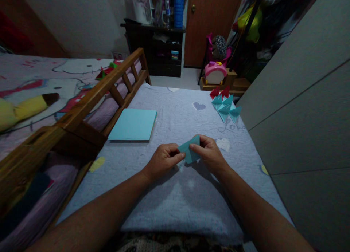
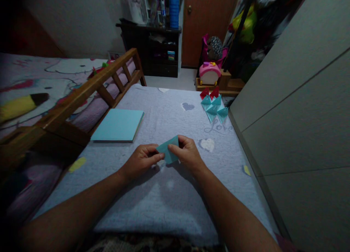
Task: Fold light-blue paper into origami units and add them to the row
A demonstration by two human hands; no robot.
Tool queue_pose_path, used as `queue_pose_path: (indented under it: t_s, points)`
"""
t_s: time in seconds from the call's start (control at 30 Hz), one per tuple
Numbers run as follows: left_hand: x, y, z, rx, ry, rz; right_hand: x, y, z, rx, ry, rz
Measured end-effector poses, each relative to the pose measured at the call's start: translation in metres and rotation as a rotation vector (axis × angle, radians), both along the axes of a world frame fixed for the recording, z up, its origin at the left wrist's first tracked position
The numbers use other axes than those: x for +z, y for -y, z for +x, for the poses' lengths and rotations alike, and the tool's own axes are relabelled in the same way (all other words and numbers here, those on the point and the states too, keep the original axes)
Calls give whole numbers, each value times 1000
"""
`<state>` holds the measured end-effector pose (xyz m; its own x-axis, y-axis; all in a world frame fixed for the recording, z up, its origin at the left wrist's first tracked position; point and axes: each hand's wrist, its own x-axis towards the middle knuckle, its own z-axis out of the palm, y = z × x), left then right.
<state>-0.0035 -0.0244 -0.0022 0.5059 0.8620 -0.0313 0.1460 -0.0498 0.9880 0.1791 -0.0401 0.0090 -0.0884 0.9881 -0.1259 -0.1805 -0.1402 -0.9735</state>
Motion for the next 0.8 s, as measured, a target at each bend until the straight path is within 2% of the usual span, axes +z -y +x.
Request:
queue_pose_path:
  t_s: [0.33, 0.6, 0.73, 0.8]
  points:
    - [1, 2, 0, 18, -7, -31, -2, -3, 5, 26, 39, 17]
    - [2, 3, -1, 16, -20, 1, 8, -7, 13, -68, 73, 121]
    - [2, 3, -1, 21, -31, 18, 8, -9, 16, -110, 90, 152]
    - [1, 2, -1, 29, -40, 11, 6, -11, 19, -177, 66, 173]
